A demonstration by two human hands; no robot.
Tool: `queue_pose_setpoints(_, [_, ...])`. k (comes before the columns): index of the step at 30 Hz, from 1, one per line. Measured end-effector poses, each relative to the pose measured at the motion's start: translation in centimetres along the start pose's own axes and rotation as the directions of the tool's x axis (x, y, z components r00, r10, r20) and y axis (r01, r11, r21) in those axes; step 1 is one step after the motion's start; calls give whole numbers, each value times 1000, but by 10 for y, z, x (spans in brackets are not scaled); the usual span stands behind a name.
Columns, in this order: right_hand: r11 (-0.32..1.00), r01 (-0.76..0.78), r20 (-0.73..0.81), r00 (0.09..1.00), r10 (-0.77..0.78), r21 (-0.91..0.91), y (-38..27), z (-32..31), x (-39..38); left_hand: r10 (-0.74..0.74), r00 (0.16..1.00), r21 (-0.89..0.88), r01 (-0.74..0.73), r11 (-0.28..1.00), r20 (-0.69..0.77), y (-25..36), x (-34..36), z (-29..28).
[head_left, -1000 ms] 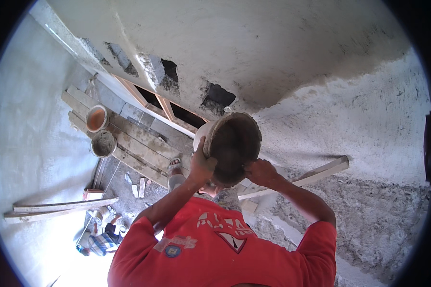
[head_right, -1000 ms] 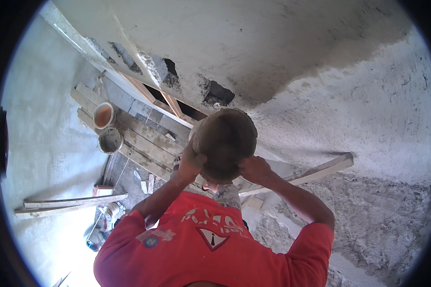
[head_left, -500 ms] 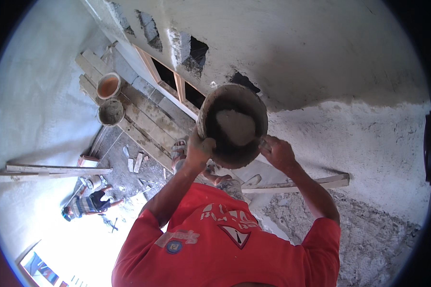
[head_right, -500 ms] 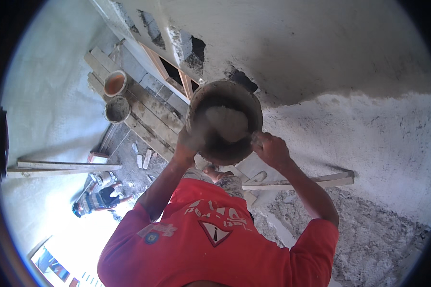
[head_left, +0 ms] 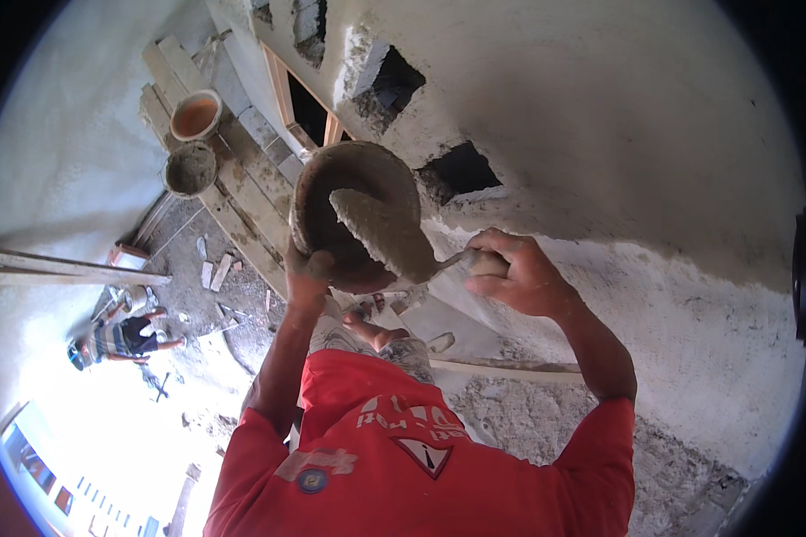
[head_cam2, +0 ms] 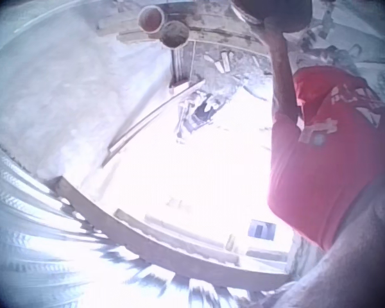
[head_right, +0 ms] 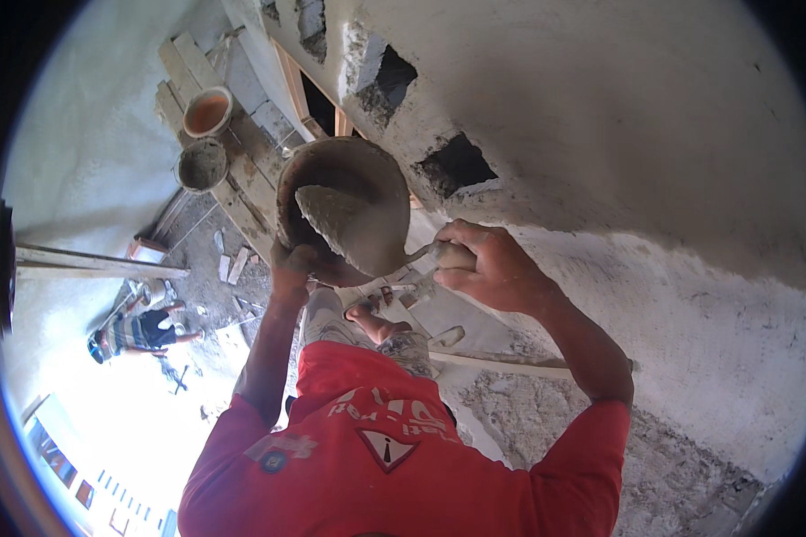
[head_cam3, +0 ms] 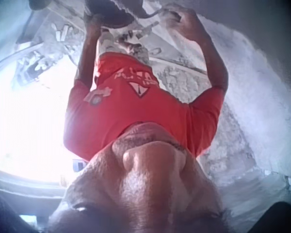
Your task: The person uses a float to smooth wet plaster on a ceiling and wall, then uses a trowel to mix mortar in a bucket and apply it to a wall surface.
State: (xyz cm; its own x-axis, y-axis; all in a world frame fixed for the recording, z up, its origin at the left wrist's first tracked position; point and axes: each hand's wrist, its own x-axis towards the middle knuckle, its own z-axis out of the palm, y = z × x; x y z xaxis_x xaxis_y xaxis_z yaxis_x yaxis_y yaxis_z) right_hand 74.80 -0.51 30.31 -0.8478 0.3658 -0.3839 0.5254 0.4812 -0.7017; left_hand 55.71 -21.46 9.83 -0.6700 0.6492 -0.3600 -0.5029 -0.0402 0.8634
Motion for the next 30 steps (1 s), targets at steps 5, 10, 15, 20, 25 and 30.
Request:
queue_pose_setpoints(5, [892, -388, 1, 917, 399, 233, 57, -24, 14, -4, 995, 107, 15, 994, -104, -6, 3, -36])
queue_pose_setpoints(10, [834, -544, -738, 601, 306, -97, 32, -107, -63, -72, 984, 99, 89, 991, -164, 17, -16, -39])
queue_pose_setpoints(15, [901, -399, -445, 847, 292, -169, 17, -70, -87, -113, 991, 132, 122, 984, -77, 30, -24, -13])
queue_pose_setpoints(20, [767, -123, -74, 992, 98, -630, 14, 6, -53, -38, 989, 96, 24, 995, 140, 30, -34, 25])
queue_pose_setpoints(25, [582, -97, -101, 995, 27, -807, 39, 39, -26, -2, 966, 123, -31, 992, 259, 38, -43, 72])
queue_pose_setpoints(30, [820, -118, -20, 992, 128, -561, 83, 64, -44, 71, 943, 308, -177, 935, 326, 29, -41, 93])
